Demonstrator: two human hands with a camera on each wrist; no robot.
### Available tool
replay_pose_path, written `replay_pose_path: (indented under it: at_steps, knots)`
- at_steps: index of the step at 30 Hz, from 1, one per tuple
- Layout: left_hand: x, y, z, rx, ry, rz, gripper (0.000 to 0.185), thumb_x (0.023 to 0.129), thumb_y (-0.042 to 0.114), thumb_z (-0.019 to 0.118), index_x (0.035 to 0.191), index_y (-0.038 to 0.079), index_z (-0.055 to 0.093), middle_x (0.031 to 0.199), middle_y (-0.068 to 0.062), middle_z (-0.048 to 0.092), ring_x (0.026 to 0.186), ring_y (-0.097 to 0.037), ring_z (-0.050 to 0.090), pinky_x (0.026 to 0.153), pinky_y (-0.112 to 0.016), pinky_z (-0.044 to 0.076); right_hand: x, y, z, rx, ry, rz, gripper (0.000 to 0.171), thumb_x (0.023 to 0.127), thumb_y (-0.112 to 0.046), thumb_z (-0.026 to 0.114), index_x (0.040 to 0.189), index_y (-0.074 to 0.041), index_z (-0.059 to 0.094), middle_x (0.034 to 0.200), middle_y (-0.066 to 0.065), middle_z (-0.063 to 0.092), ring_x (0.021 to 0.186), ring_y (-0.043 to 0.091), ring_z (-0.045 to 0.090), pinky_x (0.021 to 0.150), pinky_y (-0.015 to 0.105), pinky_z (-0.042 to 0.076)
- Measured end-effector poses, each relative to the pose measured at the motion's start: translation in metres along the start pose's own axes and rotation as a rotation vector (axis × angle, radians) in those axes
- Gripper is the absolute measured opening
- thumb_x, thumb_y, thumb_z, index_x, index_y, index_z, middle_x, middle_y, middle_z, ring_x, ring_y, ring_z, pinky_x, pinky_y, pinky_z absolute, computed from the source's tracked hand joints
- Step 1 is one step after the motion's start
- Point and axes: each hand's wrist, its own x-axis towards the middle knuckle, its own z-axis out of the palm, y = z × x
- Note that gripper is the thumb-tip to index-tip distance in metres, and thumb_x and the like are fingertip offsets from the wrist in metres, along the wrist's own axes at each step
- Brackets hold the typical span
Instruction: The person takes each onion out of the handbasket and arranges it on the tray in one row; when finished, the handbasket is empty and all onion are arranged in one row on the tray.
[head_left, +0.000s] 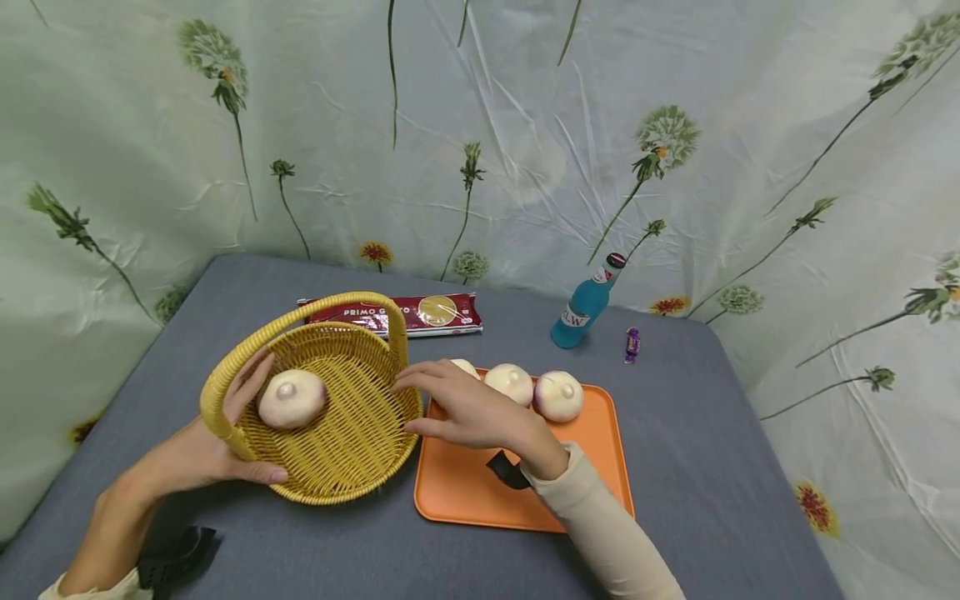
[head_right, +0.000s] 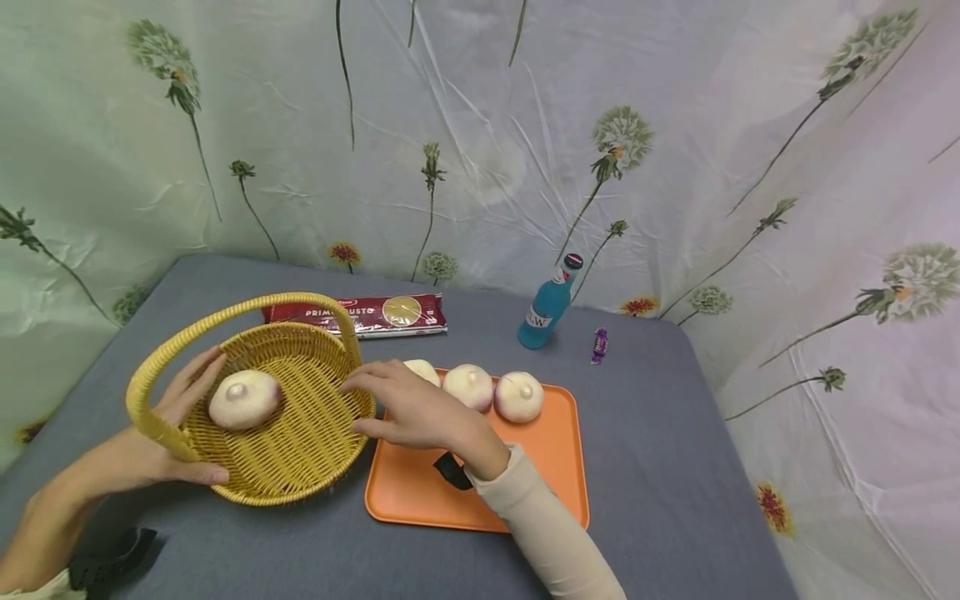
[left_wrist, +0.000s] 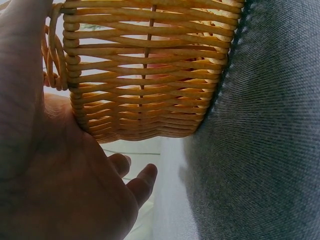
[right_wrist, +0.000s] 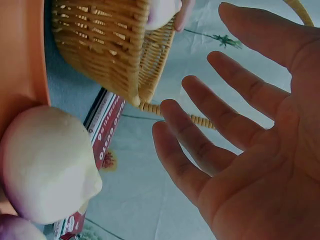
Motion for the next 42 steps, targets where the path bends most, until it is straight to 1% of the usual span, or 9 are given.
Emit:
replay_pose_path:
  at_steps: [5,9,16,20,24,27,34,38,42]
  knots:
    - [0.001,0.001,-0.001,0.001,0.003,0.002,0.146,0.057,0.018,0.097,0.162,0.009,-0.004,0.166,-0.02,-0.009,0.148,0.0,-0.013,0.103,-0.004,0.0,0.009,-0.007,0.001,-0.003,-0.027,0.008,0.044,0.099,-0.031,0.065,0.139,-0.015,0.057,0.146,0.003,0.052,0.136,0.02,0.045,0.115,0.036,0.034]
    - [0.002,0.002,-0.002,0.002,0.007,0.013,0.146,0.057,0.018,0.098,0.161,0.008,-0.003,0.166,-0.021,-0.009,0.148,-0.002,-0.013,0.104,-0.004,0.0,0.015,-0.01,0.003,-0.026,-0.038,-0.017,0.043,0.1,-0.032,0.064,0.139,-0.015,0.057,0.146,0.002,0.052,0.136,0.019,0.045,0.115,0.034,0.032]
    - [0.002,0.002,0.0,0.01,0.003,0.01,0.146,0.057,0.018,0.098,0.162,0.008,-0.003,0.166,-0.022,-0.009,0.147,0.004,-0.012,0.103,-0.004,0.0,0.027,-0.011,0.008,-0.038,-0.046,-0.065,0.043,0.099,-0.03,0.065,0.137,-0.013,0.058,0.143,0.003,0.055,0.134,0.019,0.047,0.114,0.031,0.032]
    - [0.002,0.001,0.001,0.016,0.006,0.018,0.145,0.057,0.019,0.098,0.161,0.007,-0.002,0.166,-0.023,-0.008,0.147,0.002,-0.012,0.104,-0.004,0.0,0.038,-0.013,0.008,-0.041,-0.074,-0.075,0.043,0.098,-0.028,0.066,0.137,-0.011,0.058,0.142,0.005,0.055,0.135,0.02,0.047,0.115,0.031,0.032]
    - [0.002,-0.001,0.001,0.016,0.012,0.022,0.146,0.056,0.019,0.098,0.161,0.007,-0.003,0.166,-0.021,-0.009,0.147,0.002,-0.013,0.104,-0.004,-0.001,0.05,-0.015,0.005,-0.046,-0.106,-0.089,0.044,0.098,-0.028,0.066,0.137,-0.008,0.058,0.143,0.007,0.055,0.136,0.022,0.046,0.116,0.031,0.032]
    - [0.003,-0.002,0.001,0.013,0.01,0.021,0.147,0.056,0.019,0.098,0.161,0.007,-0.003,0.166,-0.02,-0.01,0.147,0.002,-0.013,0.105,-0.004,-0.001,0.058,-0.016,0.004,-0.043,-0.124,-0.088,0.043,0.098,-0.028,0.066,0.137,-0.009,0.058,0.143,0.007,0.055,0.137,0.021,0.046,0.116,0.028,0.031]
    - [0.003,-0.003,0.001,0.007,0.01,0.018,0.147,0.056,0.019,0.098,0.162,0.008,-0.003,0.166,-0.021,-0.009,0.147,0.002,-0.012,0.105,-0.004,-0.001,0.075,-0.017,0.008,-0.027,-0.17,-0.067,0.045,0.098,-0.028,0.066,0.138,-0.011,0.057,0.144,0.005,0.054,0.138,0.016,0.045,0.114,0.023,0.032]
    - [0.003,-0.003,0.001,0.014,0.005,0.016,0.147,0.057,0.019,0.098,0.162,0.008,-0.004,0.166,-0.021,-0.01,0.147,0.002,-0.013,0.105,-0.004,-0.001,0.084,-0.02,0.01,-0.042,-0.192,-0.062,0.044,0.098,-0.029,0.065,0.138,-0.013,0.057,0.143,0.002,0.055,0.137,0.013,0.045,0.113,0.02,0.031]
    - [0.003,-0.002,0.0,0.017,-0.001,0.017,0.147,0.057,0.019,0.098,0.161,0.008,-0.005,0.165,-0.022,-0.01,0.147,0.002,-0.014,0.104,-0.004,-0.002,0.093,-0.022,0.011,-0.063,-0.203,-0.062,0.044,0.098,-0.03,0.065,0.138,-0.013,0.057,0.142,0.001,0.055,0.136,0.012,0.046,0.112,0.019,0.03]
